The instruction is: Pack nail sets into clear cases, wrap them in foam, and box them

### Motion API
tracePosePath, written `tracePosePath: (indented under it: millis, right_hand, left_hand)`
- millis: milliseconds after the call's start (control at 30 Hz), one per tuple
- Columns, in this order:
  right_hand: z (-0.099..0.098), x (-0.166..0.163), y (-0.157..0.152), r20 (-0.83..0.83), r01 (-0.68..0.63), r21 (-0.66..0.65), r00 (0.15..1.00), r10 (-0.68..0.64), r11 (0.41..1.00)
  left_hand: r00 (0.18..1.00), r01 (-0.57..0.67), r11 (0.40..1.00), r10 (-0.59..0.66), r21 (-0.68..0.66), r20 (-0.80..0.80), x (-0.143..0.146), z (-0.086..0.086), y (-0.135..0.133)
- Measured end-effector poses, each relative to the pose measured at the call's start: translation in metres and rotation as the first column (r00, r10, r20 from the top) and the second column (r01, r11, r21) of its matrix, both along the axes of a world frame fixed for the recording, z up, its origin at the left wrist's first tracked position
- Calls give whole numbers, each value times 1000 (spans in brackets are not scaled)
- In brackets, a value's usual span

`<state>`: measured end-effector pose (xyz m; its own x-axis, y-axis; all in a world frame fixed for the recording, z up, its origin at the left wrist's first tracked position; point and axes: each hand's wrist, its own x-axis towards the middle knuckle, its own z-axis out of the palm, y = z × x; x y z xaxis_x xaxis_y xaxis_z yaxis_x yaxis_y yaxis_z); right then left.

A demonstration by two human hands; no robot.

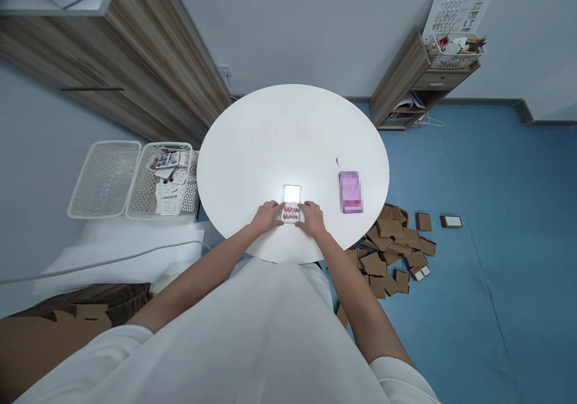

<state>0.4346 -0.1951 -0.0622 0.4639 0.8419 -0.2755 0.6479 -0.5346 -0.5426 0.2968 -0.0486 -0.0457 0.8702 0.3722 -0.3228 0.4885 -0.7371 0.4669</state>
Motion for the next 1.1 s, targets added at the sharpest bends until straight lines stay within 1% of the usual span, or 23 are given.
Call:
tracePosePath:
  millis: [267, 333, 400, 467, 500, 533, 600, 667, 700, 767, 933, 1000, 1100]
  right_hand:
    - [3, -3, 1, -12, 20, -2, 1000, -20, 1000]
    - [4, -5, -1, -32, 46, 17, 998, -46, 999]
    - [5, -7, -5, -78, 97, 50, 993, -93, 994]
    - [5, -11, -8, -165, 177, 76, 973, -163, 981]
    - [4, -12, -10, -221, 228, 77, 953, -207, 971]
    - [4, -14, -10, -280, 283, 68, 926, -254, 957]
    - [2, -18, -10, -382, 382, 38, 859, -340, 923]
    - [1, -23, -7, -430, 448, 19, 811, -397, 894]
    - [0, -25, -5, -436, 466, 19, 800, -412, 885]
    - [1, -28, -1, -428, 483, 23, 796, -428, 875]
    - [4, -37, 6, -460, 488, 20, 780, -425, 873]
    - [5, -42, 7, -466, 492, 17, 774, -428, 870]
    - [4, -50, 9, -459, 525, 11, 759, -462, 851]
  left_hand:
    - [1000, -15, 1000, 15, -7, -13, -1, 2, -2]
    - [999, -52, 998, 51, -27, -11, -2, 2, -4]
    - [994, -109, 989, 111, -99, 10, -4, 1, -5]
    - [979, -194, 953, 205, -233, 23, -8, 0, -6]
    - [965, -245, 917, 263, -314, 15, -10, -2, -6]
    - [946, -298, 869, 323, -395, -3, -12, -3, -6]
    - [900, -393, 751, 434, -530, -52, -16, -5, -7]
    - [866, -425, 654, 494, -626, -71, -17, -6, -8]
    - [862, -417, 625, 503, -660, -69, -18, -7, -9]
    - [865, -388, 601, 499, -699, -52, -18, -6, -9]
    - [878, -347, 605, 478, -717, -21, -26, -5, -6]
    - [878, -346, 606, 479, -716, -18, -30, -7, -3]
    - [856, -375, 585, 516, -719, -26, -36, -13, -1]
